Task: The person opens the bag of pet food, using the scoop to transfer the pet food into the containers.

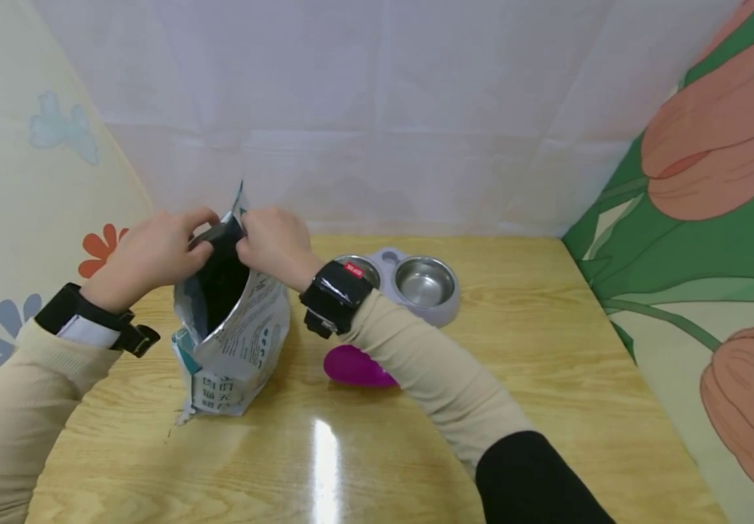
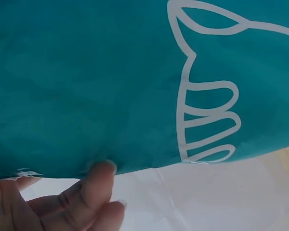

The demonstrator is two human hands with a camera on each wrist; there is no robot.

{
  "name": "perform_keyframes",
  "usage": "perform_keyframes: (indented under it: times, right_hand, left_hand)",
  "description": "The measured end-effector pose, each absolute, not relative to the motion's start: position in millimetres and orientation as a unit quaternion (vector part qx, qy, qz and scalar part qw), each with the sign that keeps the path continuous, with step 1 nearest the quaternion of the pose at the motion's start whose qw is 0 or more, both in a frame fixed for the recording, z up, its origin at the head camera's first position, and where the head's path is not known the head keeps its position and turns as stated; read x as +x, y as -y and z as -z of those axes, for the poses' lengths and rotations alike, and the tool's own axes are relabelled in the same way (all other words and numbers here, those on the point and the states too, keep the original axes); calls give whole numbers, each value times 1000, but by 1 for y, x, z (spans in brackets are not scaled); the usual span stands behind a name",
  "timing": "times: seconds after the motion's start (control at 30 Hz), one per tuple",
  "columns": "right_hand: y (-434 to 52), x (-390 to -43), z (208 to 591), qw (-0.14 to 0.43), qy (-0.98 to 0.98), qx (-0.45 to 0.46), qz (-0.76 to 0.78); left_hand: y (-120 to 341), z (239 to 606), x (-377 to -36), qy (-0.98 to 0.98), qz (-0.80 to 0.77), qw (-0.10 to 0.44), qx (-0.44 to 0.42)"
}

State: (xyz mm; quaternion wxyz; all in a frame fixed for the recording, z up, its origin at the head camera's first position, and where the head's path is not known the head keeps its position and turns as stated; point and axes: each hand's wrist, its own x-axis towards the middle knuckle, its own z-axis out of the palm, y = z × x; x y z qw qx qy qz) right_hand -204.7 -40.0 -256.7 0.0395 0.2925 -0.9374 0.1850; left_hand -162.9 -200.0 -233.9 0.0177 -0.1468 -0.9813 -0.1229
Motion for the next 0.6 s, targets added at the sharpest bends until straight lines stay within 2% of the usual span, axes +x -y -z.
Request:
perform_keyframes:
  times: [0.6]
  right_hand:
    - [33,-205,261,42,935,290,-200]
  left_hand:
    - [205,236,-160,985,113,31,-127]
